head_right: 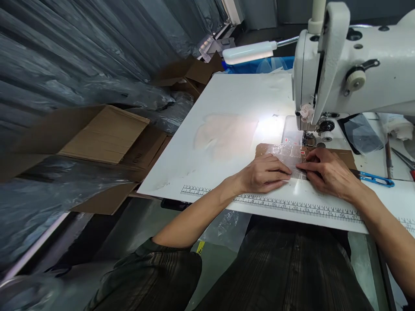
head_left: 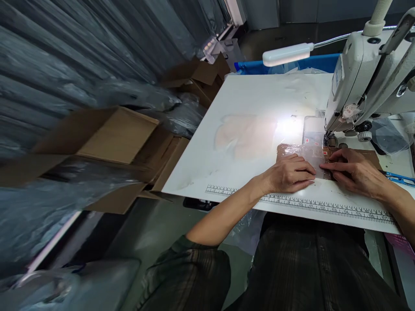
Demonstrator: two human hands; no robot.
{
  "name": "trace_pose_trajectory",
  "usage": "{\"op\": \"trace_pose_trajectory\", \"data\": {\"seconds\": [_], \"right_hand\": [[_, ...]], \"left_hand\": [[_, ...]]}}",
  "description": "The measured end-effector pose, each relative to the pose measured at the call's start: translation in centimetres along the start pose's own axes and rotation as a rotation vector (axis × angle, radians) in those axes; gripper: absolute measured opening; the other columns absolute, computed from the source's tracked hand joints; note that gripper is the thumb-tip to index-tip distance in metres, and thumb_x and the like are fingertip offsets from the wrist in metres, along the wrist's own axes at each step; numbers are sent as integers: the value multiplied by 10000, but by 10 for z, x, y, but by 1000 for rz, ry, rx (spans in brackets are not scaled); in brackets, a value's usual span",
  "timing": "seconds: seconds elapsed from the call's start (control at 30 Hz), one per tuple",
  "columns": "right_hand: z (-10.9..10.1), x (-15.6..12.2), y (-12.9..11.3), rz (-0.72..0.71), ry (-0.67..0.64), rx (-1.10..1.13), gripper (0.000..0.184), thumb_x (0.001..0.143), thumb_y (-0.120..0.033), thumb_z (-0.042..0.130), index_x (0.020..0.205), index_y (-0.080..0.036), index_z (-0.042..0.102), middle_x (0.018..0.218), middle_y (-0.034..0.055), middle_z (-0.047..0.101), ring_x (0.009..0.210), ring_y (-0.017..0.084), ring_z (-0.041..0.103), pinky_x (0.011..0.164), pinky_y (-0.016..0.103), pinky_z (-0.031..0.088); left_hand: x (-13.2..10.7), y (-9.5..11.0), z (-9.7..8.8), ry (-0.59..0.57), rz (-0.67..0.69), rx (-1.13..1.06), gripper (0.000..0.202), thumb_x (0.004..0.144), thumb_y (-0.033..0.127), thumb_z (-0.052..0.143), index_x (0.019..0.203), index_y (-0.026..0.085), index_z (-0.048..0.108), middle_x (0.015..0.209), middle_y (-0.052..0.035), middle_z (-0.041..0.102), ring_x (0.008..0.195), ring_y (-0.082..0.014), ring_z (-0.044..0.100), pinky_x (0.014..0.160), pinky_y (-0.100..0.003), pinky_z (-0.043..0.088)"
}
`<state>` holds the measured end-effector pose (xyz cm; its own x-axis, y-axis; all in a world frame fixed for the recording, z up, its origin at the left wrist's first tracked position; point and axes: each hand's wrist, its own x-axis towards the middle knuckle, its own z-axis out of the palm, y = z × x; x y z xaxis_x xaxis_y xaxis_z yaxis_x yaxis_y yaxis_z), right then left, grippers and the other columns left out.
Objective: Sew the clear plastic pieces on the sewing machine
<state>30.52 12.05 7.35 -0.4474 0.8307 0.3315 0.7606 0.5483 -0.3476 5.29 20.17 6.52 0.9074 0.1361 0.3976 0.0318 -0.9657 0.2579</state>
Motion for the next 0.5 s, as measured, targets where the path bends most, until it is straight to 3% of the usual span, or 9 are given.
{"op": "trace_pose_trajectory", "data": {"seconds": [0.17,0.23,0.37,0.5], "right_hand": [[6,-3,2,-51,28,-45,371,988,-250,459,1153,-221,789,1079,161,628,966,265,643,848,452,584],[6,-3,2,-40,14,-51,359,976,-234,480,1172,-238,781,1089,150,631,988,264,637,872,450,579],[4,-3,0,-18,-2,-59,352,971,-226,491,1179,-259,773,1091,138,642,1006,269,635,885,464,581],[3,-3,-4,-25,29,-71,358,982,-203,472,1173,-208,775,1093,164,636,1023,283,641,891,471,588]], "left_hand": [[4,-3,-2,194,50,20,286,980,427,574,1030,182,714,1019,-70,775,894,-164,706,796,-340,551],[11,-10,-2,223,50,86,290,994,405,551,1024,162,704,1009,-81,765,888,-166,701,776,-330,546],[29,-29,2,11,56,303,278,1033,249,445,1031,146,703,1070,-108,748,882,-183,676,775,-341,524],[41,-36,4,-142,89,406,356,1046,286,397,1157,99,679,1241,-165,693,976,-225,642,846,-371,493]]}}
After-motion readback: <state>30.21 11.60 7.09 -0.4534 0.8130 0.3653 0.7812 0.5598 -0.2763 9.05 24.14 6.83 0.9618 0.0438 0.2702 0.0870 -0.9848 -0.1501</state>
